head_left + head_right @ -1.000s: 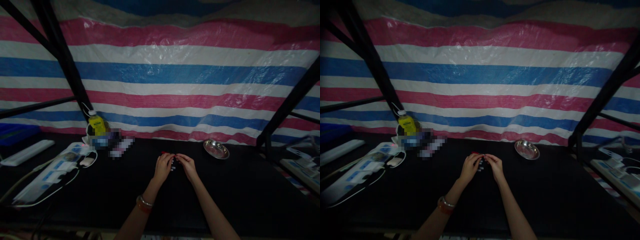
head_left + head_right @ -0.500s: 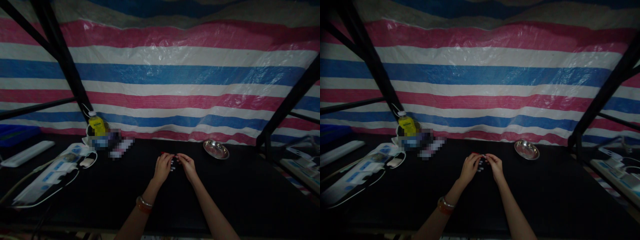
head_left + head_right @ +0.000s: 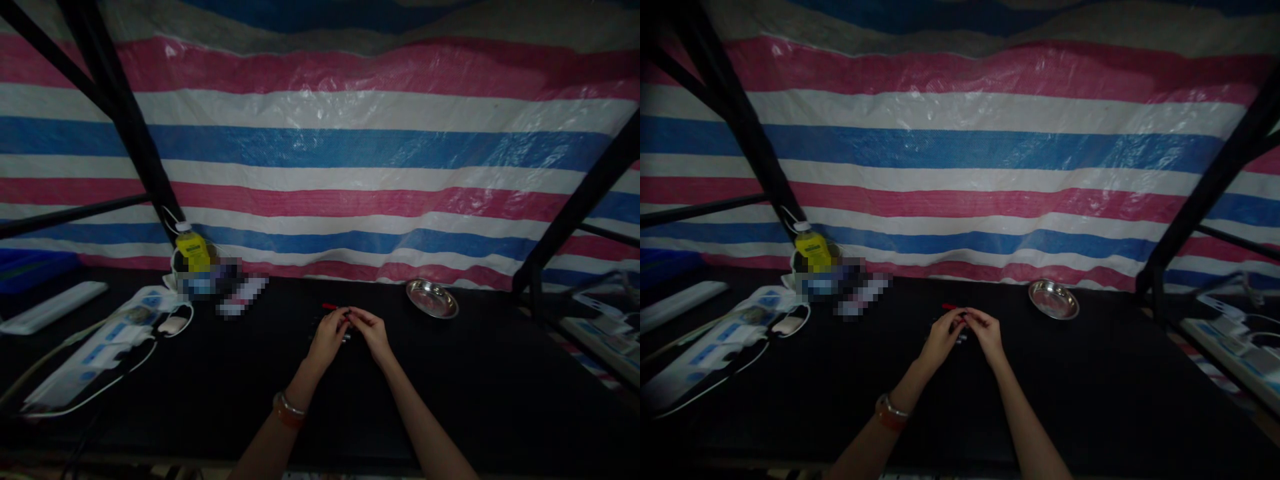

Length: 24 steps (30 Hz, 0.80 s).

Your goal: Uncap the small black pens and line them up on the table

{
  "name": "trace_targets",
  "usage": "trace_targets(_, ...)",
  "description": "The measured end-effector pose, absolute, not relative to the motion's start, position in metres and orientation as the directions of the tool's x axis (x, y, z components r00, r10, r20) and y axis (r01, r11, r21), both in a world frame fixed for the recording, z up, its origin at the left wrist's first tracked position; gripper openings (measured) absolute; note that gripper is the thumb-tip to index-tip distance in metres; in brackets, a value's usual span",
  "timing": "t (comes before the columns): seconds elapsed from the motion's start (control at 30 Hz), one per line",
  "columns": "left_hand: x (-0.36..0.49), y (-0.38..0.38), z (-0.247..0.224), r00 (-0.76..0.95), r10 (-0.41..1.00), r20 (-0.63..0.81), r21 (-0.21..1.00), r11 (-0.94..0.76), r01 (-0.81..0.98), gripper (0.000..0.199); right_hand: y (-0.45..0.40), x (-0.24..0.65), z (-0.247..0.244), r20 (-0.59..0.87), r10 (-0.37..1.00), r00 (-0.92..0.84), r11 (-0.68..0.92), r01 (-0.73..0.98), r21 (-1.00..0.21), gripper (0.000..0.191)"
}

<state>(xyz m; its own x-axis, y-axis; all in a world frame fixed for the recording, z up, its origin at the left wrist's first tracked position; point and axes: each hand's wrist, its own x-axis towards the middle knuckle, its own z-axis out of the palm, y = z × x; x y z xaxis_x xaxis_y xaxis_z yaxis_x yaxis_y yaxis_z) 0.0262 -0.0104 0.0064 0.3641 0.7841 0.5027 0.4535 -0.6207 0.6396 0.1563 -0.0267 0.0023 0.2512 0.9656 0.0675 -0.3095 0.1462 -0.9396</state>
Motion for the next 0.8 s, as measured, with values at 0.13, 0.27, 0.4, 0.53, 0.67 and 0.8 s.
trace_targets(0.13, 0.027, -0.011, 0.006, 0.369, 0.791, 0.488, 0.653, -0.611, 0.448, 0.032, -0.029, 0.152, 0.004, 0.091, 0.971, 0.222, 0.164, -0.337, -0.927, 0.038)
trace_targets(0.27, 0.025, -0.013, 0.013, 0.391, 0.785, 0.48, 0.579, -0.618, 0.532, 0.03, -0.027, 0.151, 0.001, 0.107, 0.969, 0.225, 0.175, -0.312, -0.934, 0.038)
trace_targets(0.4, 0.024, -0.014, 0.017, 0.366, 0.8, 0.476, 0.441, -0.576, 0.688, 0.027, -0.022, 0.154, -0.01, 0.114, 0.927, 0.357, 0.219, -0.268, -0.938, 0.039)
trace_targets(0.53, 0.022, -0.013, 0.015, 0.222, 0.857, 0.466, 0.404, -0.429, 0.808, 0.023, -0.019, 0.159, -0.02, 0.171, 0.861, 0.479, 0.26, -0.127, -0.957, 0.039)
trace_targets(0.67, 0.019, -0.01, 0.012, 0.194, 0.871, 0.451, 0.384, -0.386, 0.838, 0.029, -0.02, 0.162, -0.022, 0.215, 0.829, 0.517, 0.24, 0.019, -0.97, 0.044)
trace_targets(0.8, 0.016, -0.003, 0.004, 0.208, 0.895, 0.396, 0.357, -0.359, 0.862, 0.035, -0.022, 0.164, -0.019, 0.232, 0.811, 0.537, 0.203, 0.114, -0.973, 0.027)
